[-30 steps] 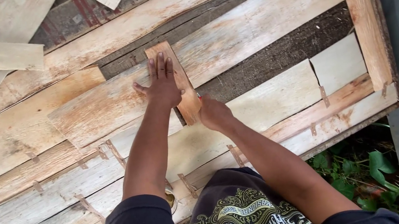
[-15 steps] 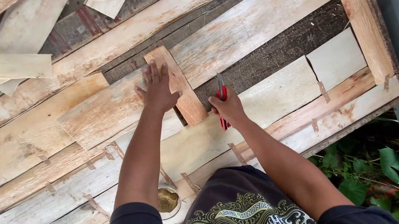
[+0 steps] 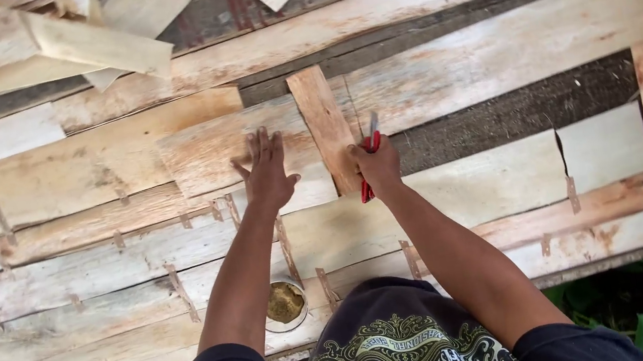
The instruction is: Cutting and fitting thin wood strips onto a surface using a utility knife.
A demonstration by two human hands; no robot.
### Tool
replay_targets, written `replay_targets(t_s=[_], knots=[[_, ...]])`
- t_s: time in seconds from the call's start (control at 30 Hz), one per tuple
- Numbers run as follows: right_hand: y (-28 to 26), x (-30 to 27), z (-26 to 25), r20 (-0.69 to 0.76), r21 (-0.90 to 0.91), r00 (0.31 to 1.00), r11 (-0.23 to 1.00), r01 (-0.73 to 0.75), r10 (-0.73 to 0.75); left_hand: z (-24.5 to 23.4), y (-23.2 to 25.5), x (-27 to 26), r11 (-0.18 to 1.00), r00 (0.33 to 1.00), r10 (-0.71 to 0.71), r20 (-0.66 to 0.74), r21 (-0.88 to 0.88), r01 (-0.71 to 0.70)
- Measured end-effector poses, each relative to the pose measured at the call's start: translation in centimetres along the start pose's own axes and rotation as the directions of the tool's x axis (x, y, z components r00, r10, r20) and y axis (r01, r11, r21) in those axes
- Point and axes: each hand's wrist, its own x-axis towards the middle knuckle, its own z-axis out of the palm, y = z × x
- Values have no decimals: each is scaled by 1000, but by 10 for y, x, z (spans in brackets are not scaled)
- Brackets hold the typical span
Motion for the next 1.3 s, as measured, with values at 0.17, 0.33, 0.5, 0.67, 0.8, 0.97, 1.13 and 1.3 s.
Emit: replay_targets(t_s=[0.17,0.33,0.5,0.67,0.8,0.97,1.13,1.3], knots=[[4,17,9,-48,-38,998,998,-52,50,6,-10,1,1000,1000,-2,1,26,2],[-17,16,1,68,-155,995,986,-62,73,12,-15,7,996,1000,19,2,85,-19],[-36,1,-3,220,-96,955,979,-181,198,12,-17,0,979,997,77,-9,188,-74],[-7,-3,24,244,119,938,952,-282,247,17,-25,-5,979,991,121,-64,175,-108],[-16,-29,42,192,287,968,934,-214,163,26,-35,-5,973,974,158,-159,191,-127],[-10,-18,59,175,279,984,957,-81,32,38,-56,-2,967,826,222,-519,227,-118],[-46,-5,78,138,284,988,958,34,-75,-4,-56,13,968,572,236,-786,242,-67],[-101,47,86,97,308,981,942,132,-169,-59,-40,76,970,496,237,-836,233,-71]])
